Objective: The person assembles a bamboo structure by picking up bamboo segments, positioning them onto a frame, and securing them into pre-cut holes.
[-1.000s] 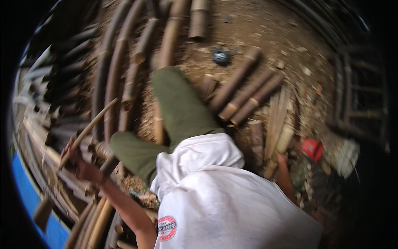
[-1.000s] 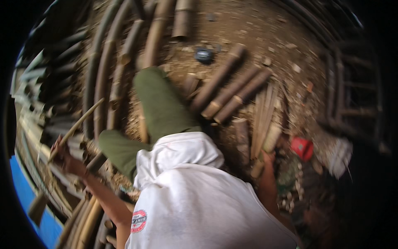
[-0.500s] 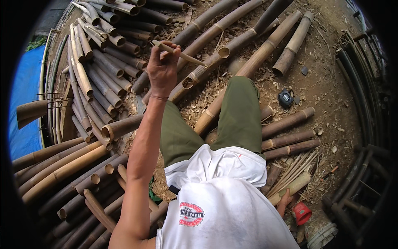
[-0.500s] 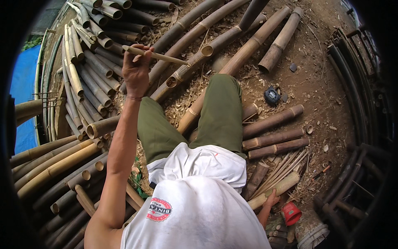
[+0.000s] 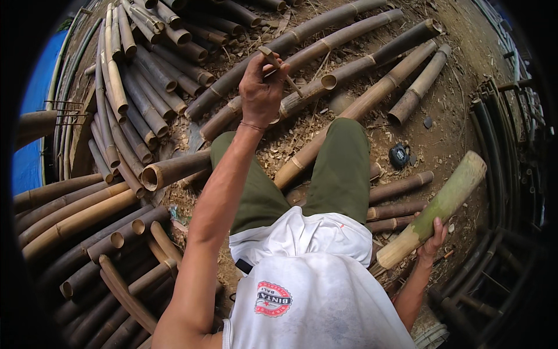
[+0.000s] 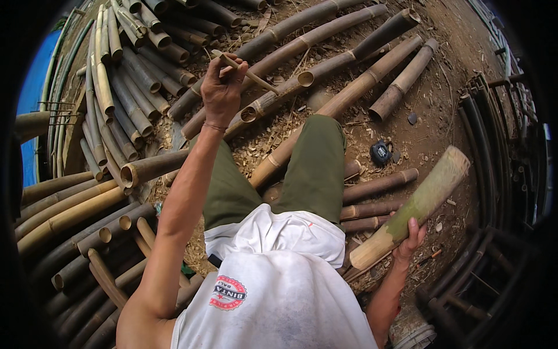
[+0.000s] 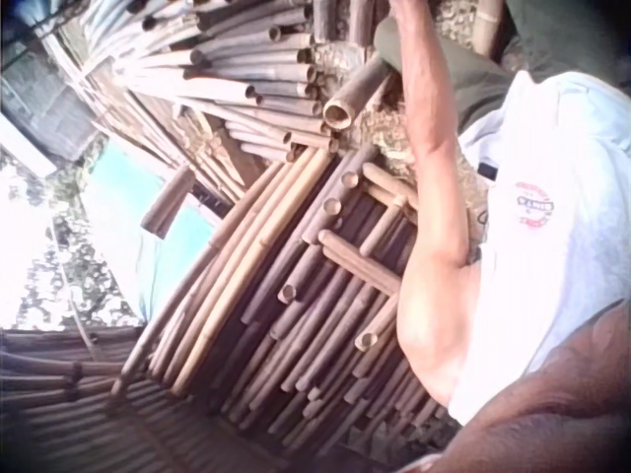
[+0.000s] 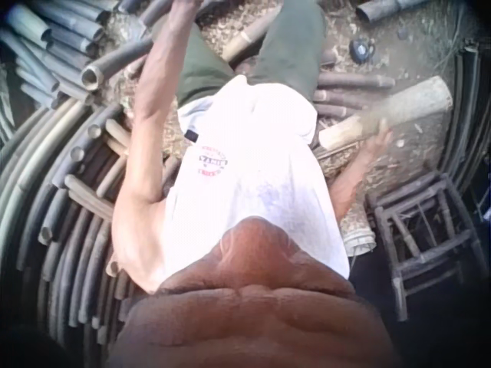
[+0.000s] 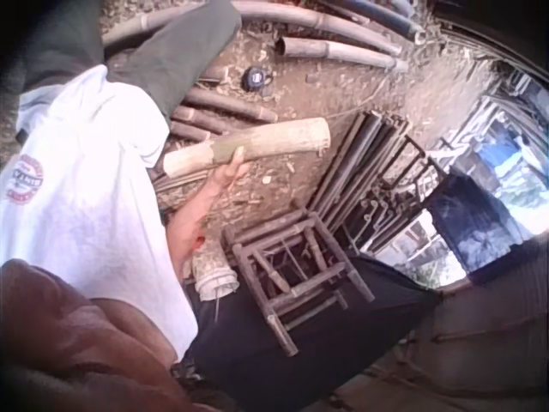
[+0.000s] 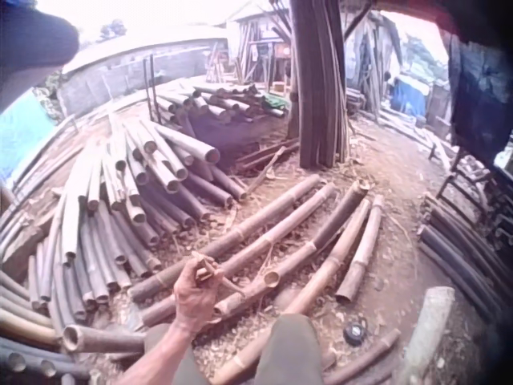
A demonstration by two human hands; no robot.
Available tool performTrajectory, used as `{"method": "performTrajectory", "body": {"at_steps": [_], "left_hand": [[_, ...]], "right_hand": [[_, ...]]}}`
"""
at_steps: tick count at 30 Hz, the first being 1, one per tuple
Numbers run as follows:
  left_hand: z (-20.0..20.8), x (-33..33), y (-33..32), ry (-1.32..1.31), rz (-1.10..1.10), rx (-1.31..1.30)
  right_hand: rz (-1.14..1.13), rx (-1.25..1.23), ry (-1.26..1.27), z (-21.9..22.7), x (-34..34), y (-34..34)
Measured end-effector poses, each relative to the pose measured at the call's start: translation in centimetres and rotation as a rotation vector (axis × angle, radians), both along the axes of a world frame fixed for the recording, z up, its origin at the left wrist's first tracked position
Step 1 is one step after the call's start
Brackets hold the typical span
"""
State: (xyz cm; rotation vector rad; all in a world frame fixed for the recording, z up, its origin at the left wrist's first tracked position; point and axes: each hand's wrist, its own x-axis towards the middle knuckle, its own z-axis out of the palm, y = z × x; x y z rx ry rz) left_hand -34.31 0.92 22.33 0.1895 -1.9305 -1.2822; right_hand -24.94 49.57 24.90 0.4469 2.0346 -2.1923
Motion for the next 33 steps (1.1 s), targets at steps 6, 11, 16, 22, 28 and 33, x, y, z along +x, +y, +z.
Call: {"method": "performTrajectory", "body": {"at_steps": [6,11,16,22,28,33], "left_hand": [[-0.3,0.2,-0.4,-0.065,0.033,-0.069],[0.1,-0.6,0.3,-0.053,-0.024,-0.004],[0.7,-1.9,0.3,-0.062,-0.044,-0.067],[-0.2,-2.7,0.1,-0.116,-0.096,-0.043],[-0.2,-2.2,-0.2,-0.079,-0.076,-0.092],[-1.2,-2.3,-0.1,-0.085,-0.119,-0.097]], "right_hand": [[0.369,0.025,0.153,5.0,-6.3,-9.5],[0.565,0.178,0.292,8.4,-10.0,-15.2],[0.625,0.480,0.944,12.6,-13.7,-22.9],[0.863,1.309,0.864,13.1,-15.9,-26.4],[0.558,0.713,1.294,14.3,-15.2,-27.8],[0.911,1.067,0.773,13.2,-15.5,-26.4]]}}
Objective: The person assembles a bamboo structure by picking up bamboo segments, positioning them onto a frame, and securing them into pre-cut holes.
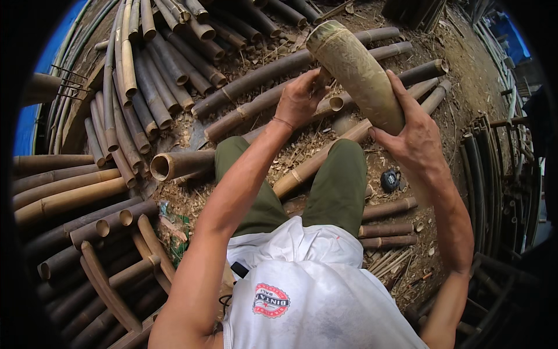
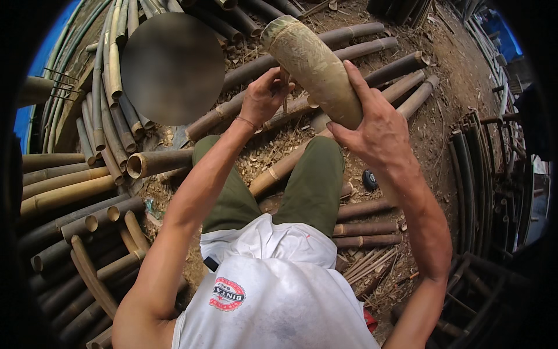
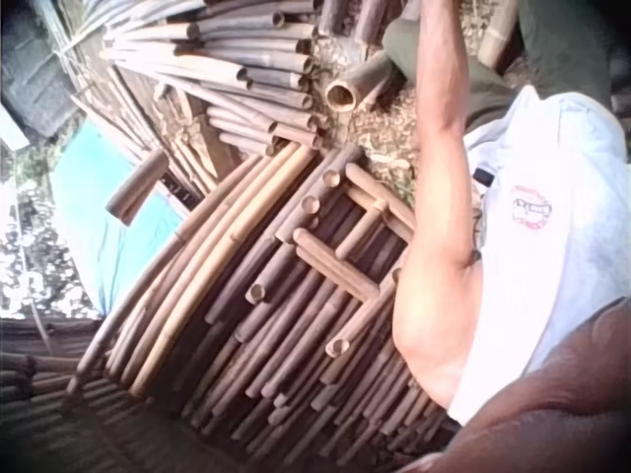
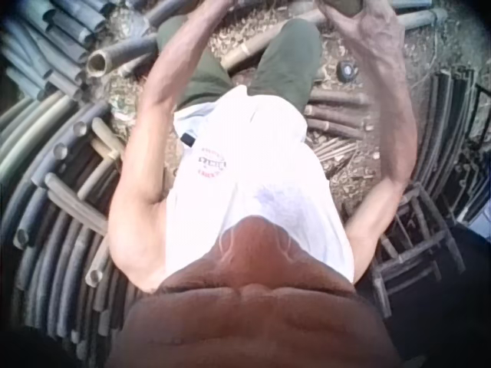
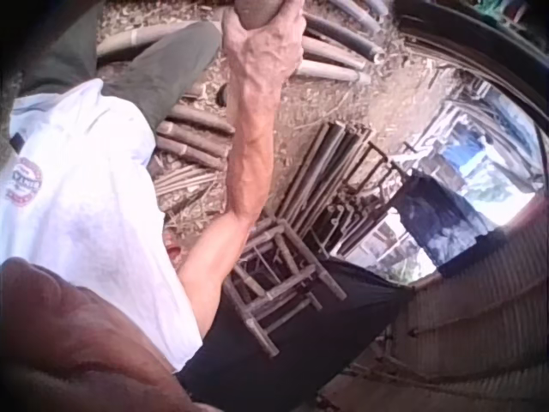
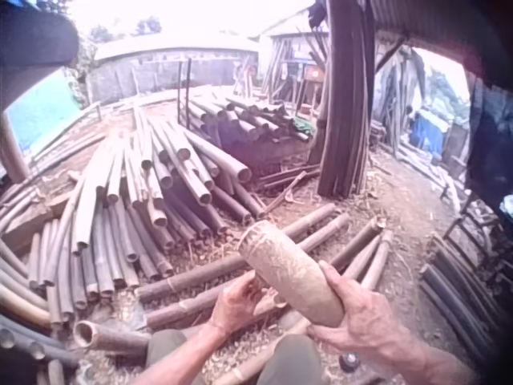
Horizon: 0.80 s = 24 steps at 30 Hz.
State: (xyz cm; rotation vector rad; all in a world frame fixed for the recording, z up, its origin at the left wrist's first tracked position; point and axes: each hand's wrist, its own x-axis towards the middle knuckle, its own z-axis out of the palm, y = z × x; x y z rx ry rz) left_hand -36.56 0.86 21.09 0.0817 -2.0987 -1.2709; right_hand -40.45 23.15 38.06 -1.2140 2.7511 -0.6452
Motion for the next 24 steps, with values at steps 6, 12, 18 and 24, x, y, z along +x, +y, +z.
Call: {"method": "performTrajectory", "body": {"at_steps": [6,12,18,24], "left_hand": [[-0.1,-0.6,-1.4,-0.155,-0.120,-0.001],[2.9,-3.1,-4.3,-0.579,-0.485,-0.246],[3.8,-4.2,-5.5,-0.714,-0.611,-0.373],[-2.3,-1.6,-4.7,-0.324,-0.386,-0.046]], "right_hand": [[0.037,-0.487,-0.004,-2.8,1.2,0.8],[-0.019,-0.301,-0.076,-6.0,2.6,3.5],[-0.141,-0.332,-0.306,-6.0,3.7,3.5],[-0.177,-0.274,-0.182,-9.7,3.5,6.4]]}}
